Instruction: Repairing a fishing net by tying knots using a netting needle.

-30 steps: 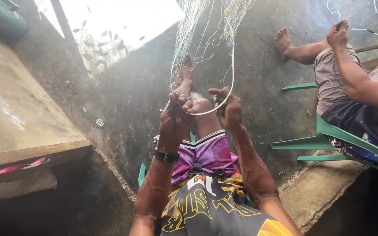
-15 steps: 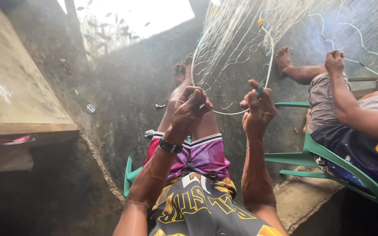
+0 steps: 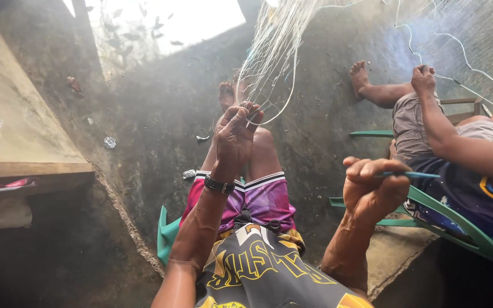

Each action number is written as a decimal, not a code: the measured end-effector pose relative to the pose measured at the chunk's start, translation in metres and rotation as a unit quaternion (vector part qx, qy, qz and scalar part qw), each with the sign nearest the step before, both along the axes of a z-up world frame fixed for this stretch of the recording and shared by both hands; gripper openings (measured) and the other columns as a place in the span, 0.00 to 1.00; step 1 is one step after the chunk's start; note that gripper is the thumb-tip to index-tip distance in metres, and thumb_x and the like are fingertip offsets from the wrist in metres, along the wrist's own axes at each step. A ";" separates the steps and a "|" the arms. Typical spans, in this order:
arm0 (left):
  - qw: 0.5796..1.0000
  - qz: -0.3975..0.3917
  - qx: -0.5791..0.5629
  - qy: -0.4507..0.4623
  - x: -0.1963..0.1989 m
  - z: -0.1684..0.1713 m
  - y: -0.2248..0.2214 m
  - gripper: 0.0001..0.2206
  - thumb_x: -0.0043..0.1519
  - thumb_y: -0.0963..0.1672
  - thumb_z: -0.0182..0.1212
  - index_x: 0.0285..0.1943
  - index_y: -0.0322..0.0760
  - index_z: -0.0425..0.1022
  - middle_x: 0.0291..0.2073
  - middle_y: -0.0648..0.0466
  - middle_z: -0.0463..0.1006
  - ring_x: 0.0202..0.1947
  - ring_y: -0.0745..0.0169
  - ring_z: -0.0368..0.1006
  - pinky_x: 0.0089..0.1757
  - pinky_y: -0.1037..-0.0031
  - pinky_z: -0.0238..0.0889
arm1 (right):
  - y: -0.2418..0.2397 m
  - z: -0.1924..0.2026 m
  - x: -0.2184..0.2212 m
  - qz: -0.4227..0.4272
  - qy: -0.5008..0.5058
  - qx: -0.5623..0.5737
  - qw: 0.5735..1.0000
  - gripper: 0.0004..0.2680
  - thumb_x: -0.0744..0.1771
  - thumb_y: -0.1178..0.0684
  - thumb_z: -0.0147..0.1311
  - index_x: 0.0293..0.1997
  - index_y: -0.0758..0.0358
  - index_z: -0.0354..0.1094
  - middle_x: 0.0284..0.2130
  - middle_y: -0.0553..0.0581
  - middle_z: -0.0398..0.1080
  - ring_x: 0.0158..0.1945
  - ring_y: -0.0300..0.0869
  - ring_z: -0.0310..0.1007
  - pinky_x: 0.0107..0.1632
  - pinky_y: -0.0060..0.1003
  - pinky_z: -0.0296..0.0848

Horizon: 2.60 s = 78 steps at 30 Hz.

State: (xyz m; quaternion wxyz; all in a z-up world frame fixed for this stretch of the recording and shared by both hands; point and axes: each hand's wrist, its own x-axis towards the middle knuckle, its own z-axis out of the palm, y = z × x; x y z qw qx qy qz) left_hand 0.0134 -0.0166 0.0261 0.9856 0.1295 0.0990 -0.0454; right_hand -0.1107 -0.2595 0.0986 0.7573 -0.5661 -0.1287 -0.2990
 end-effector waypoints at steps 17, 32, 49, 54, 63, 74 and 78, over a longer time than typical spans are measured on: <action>0.999 -0.036 -0.009 0.013 0.029 -0.001 0.008 0.04 0.63 0.38 0.55 0.35 0.35 0.68 0.42 0.45 0.78 0.43 0.43 0.82 0.45 0.57 0.80 | -0.001 -0.068 0.006 0.063 0.087 0.033 0.994 0.15 0.72 0.46 0.45 0.63 0.62 0.65 0.30 0.59 0.72 0.36 0.46 0.79 0.57 0.57 0.78; 0.986 -0.131 0.105 0.015 0.065 -0.015 -0.009 0.09 0.60 0.40 0.67 0.36 0.42 0.68 0.33 0.46 0.81 0.27 0.68 0.73 0.28 0.82 0.57 | -0.021 -0.095 0.005 0.009 0.126 0.081 0.989 0.14 0.72 0.50 0.47 0.64 0.63 0.66 0.32 0.61 0.73 0.37 0.46 0.79 0.57 0.57 0.79; 0.987 -0.138 0.070 0.049 0.045 -0.018 0.008 0.10 0.65 0.46 0.66 0.33 0.44 0.71 0.37 0.45 0.84 0.27 0.61 0.77 0.30 0.80 0.59 | 0.002 -0.107 0.015 -0.081 0.251 0.055 0.963 0.12 0.72 0.49 0.51 0.58 0.68 0.68 0.28 0.64 0.73 0.28 0.50 0.80 0.40 0.50 0.84; 0.980 -0.148 0.129 -0.009 0.044 -0.021 0.009 0.11 0.65 0.46 0.66 0.33 0.41 0.69 0.39 0.43 0.83 0.25 0.68 0.72 0.26 0.85 0.54 | 0.016 -0.103 0.018 -0.064 0.291 0.058 0.953 0.14 0.73 0.47 0.47 0.57 0.70 0.68 0.27 0.63 0.73 0.27 0.46 0.79 0.39 0.47 0.84; 0.967 -0.086 0.239 -0.028 0.025 0.007 0.017 0.12 0.60 0.39 0.71 0.30 0.42 0.68 0.33 0.48 0.84 0.16 0.81 0.62 0.21 0.89 0.49 | 0.012 -0.062 0.065 -0.134 0.202 -0.270 0.932 0.09 0.72 0.51 0.57 0.50 0.67 0.69 0.30 0.63 0.76 0.28 0.44 0.78 0.31 0.38 0.78; 0.967 -0.100 0.228 -0.050 -0.011 0.046 0.009 0.07 0.61 0.39 0.70 0.35 0.36 0.73 0.32 0.49 0.84 0.16 0.84 0.60 0.21 0.91 0.49 | 0.072 0.056 0.145 -0.121 -0.157 -0.640 0.742 0.01 0.70 0.56 0.63 0.43 0.56 0.79 0.34 0.50 0.67 0.32 0.42 0.73 0.34 0.36 0.71; 0.971 -0.102 0.204 -0.069 -0.012 0.049 0.014 0.09 0.62 0.39 0.69 0.34 0.36 0.71 0.32 0.45 0.83 0.17 0.81 0.60 0.21 0.89 0.49 | 0.074 0.069 0.148 -0.074 -0.252 -0.663 0.700 0.02 0.66 0.57 0.67 0.37 0.54 0.78 0.31 0.50 0.67 0.30 0.41 0.71 0.38 0.37 0.67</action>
